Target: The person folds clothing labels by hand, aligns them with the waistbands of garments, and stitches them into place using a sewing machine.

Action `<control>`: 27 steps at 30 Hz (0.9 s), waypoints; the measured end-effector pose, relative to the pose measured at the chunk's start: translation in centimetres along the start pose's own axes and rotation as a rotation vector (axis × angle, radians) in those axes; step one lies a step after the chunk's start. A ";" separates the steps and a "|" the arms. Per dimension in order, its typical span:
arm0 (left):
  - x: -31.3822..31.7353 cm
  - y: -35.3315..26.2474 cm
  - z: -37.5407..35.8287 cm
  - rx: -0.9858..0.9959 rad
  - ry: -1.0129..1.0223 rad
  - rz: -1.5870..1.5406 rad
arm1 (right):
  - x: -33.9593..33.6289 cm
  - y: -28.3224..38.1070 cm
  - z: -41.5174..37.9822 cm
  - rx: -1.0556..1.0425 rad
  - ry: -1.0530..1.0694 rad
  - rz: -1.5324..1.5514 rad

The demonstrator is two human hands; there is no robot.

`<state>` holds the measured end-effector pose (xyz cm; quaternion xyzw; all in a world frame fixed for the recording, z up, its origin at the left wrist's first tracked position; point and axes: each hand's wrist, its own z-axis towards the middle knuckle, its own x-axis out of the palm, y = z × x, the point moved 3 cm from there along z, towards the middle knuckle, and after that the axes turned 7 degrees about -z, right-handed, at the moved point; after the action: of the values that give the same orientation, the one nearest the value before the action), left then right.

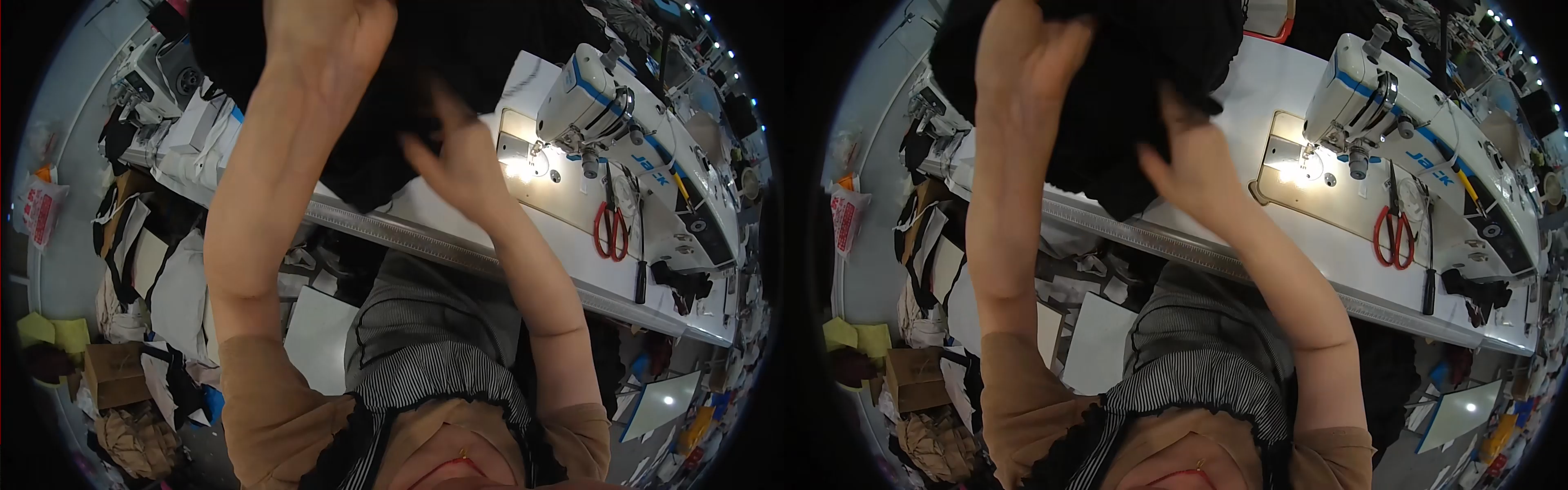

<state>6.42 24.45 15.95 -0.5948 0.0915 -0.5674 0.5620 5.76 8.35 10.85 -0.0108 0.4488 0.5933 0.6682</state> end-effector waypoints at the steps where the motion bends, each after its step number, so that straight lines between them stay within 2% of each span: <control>1: 0.5 -0.3 2.6 0.003 -0.033 0.002 | 0.2 -2.1 0.8 0.126 -0.080 0.102; 3: 0.5 -0.6 3.8 0.025 -0.109 -0.003 | 1.3 -3.7 0.8 0.143 -0.124 0.194; 5: 0.8 -1.4 3.7 0.055 -0.199 -0.008 | 2.7 -4.4 0.2 0.099 -0.207 -0.157; 6: 0.9 -1.7 3.0 0.064 -0.244 -0.002 | 3.6 -5.1 -0.5 0.288 0.053 -0.171; 7: -3.2 0.5 3.8 -0.078 -0.316 0.171 | 4.2 -6.1 -1.5 0.291 0.058 -0.161; 9: -9.1 4.3 2.5 -0.378 -0.266 0.445 | 5.6 -8.5 -3.4 0.172 0.180 -0.359; 11: -14.6 7.1 0.9 -0.458 -0.030 0.876 | 4.1 -8.5 -3.3 0.170 0.242 -0.354; 12: -14.8 6.5 -0.1 -0.469 -0.035 0.877 | 3.6 -8.2 -3.3 0.176 0.296 -0.354; 14: -12.7 4.7 -1.8 -0.379 0.531 1.495 | 3.6 -7.8 -3.0 0.140 0.330 -0.352; 15: -11.5 4.0 -2.3 -0.386 0.532 1.494 | 3.7 -7.5 -2.7 0.093 0.355 -0.355; 17: -9.0 4.2 -3.1 -0.490 0.607 1.710 | 3.6 -7.2 -2.2 0.047 0.370 -0.319; 18: -8.8 4.6 -3.3 -0.494 0.608 1.707 | 3.5 -6.9 -2.0 0.000 0.382 -0.283; 19: -7.8 4.5 -3.3 -0.081 0.607 1.564 | 3.1 -6.8 -2.0 0.005 0.385 -0.284; 20: -7.2 4.1 -3.5 0.313 0.587 1.381 | 2.4 -6.4 -2.1 -0.025 0.328 -0.044; 21: -7.9 4.6 -3.2 0.307 0.587 1.373 | 1.4 -6.1 -2.3 -0.055 0.269 0.192; 24: -9.9 5.5 -2.1 0.360 0.677 1.485 | -1.0 -5.9 -3.3 -0.001 0.312 0.209; 26: -10.0 5.5 -1.9 0.033 0.622 1.413 | -1.8 -5.9 -3.7 0.040 0.321 0.147; 27: -9.4 5.7 -2.5 0.027 0.636 1.404 | -2.1 -6.2 -4.0 0.077 0.329 0.092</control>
<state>4.30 28.06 5.46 -0.1990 0.5975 -0.2225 0.7442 8.58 2.64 6.55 -0.0617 0.5747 0.5958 0.5576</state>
